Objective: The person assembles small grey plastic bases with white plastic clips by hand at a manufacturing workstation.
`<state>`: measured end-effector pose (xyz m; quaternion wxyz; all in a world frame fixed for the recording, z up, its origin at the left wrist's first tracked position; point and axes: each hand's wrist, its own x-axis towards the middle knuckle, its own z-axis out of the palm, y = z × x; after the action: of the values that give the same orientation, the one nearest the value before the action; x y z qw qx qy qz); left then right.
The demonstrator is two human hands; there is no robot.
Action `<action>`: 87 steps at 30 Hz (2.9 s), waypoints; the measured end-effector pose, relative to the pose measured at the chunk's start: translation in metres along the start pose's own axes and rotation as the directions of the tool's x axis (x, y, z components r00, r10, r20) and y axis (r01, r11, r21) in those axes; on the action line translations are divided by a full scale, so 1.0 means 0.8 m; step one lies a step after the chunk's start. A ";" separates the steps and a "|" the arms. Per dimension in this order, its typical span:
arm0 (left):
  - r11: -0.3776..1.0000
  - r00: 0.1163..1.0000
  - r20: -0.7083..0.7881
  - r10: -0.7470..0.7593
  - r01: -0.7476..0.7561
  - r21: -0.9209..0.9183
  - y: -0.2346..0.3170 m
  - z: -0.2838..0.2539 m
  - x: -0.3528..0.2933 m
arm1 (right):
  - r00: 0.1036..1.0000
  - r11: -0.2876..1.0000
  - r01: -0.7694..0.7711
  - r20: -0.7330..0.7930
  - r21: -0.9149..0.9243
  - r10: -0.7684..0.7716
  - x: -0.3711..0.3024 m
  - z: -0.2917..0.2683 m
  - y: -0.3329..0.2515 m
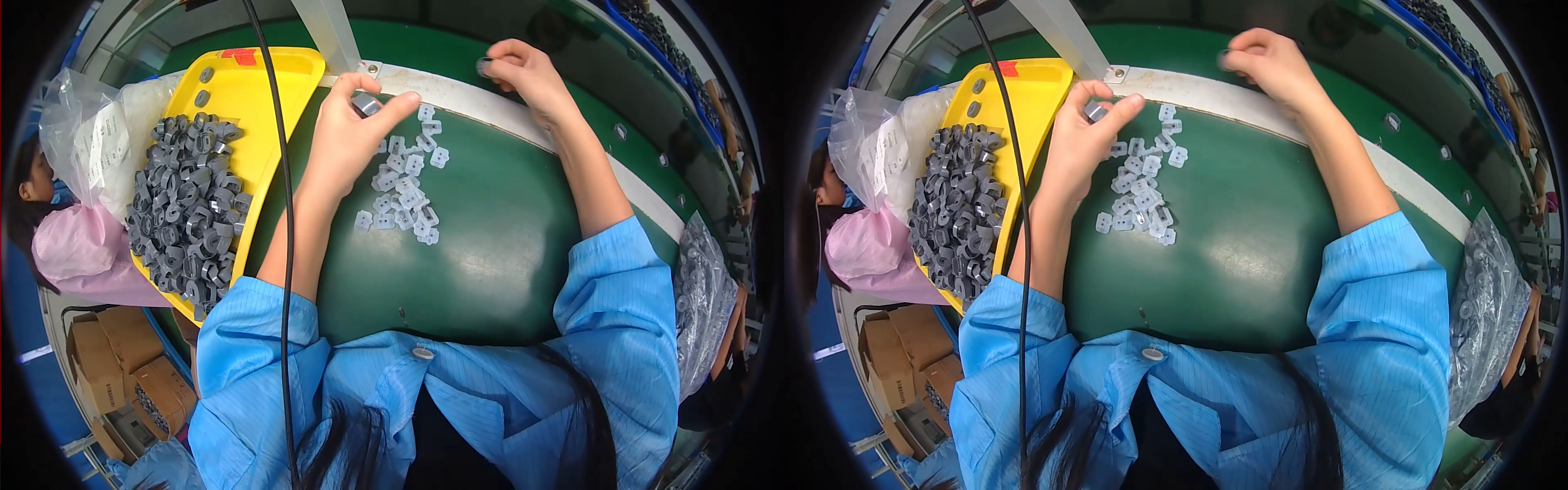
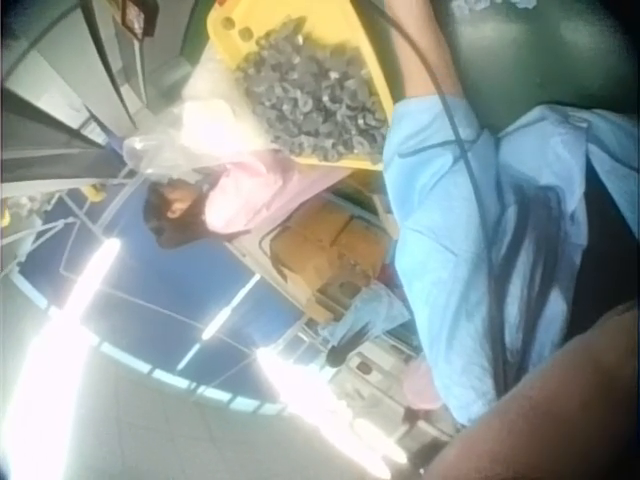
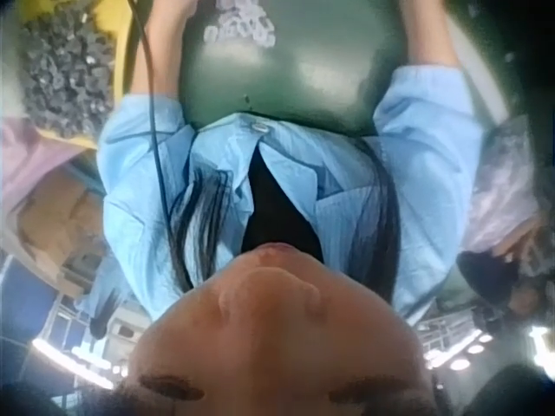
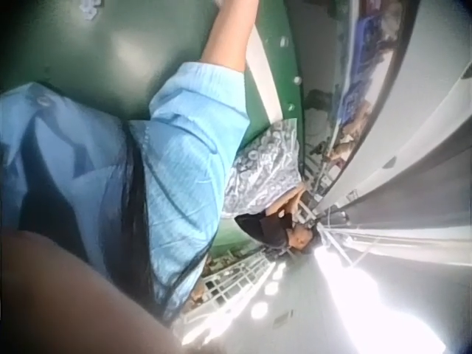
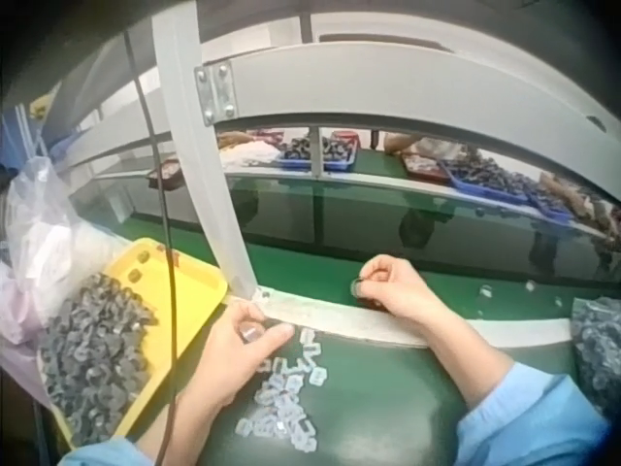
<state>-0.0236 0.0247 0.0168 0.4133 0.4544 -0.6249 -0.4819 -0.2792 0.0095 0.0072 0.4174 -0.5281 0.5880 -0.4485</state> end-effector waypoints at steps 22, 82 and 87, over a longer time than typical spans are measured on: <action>0.886 0.933 0.018 0.359 -0.346 0.310 -0.017 0.011 -0.003 | 0.963 0.932 -0.149 0.263 0.329 0.061 -0.055 0.057 -0.047; 0.624 0.719 0.202 0.665 -0.683 0.379 0.007 0.013 -0.019 | 0.912 0.993 0.101 0.403 -0.059 -0.069 -0.066 0.038 -0.063; 0.637 0.722 0.107 0.684 -0.661 0.397 0.008 0.019 -0.018 | 0.881 0.914 -0.218 0.472 0.342 0.033 -0.054 0.024 -0.047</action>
<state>-0.0354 0.0432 0.0193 0.4749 0.2774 -0.8234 -0.1398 -0.2473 0.0492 0.0392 0.6680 -0.4859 0.4071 -0.3897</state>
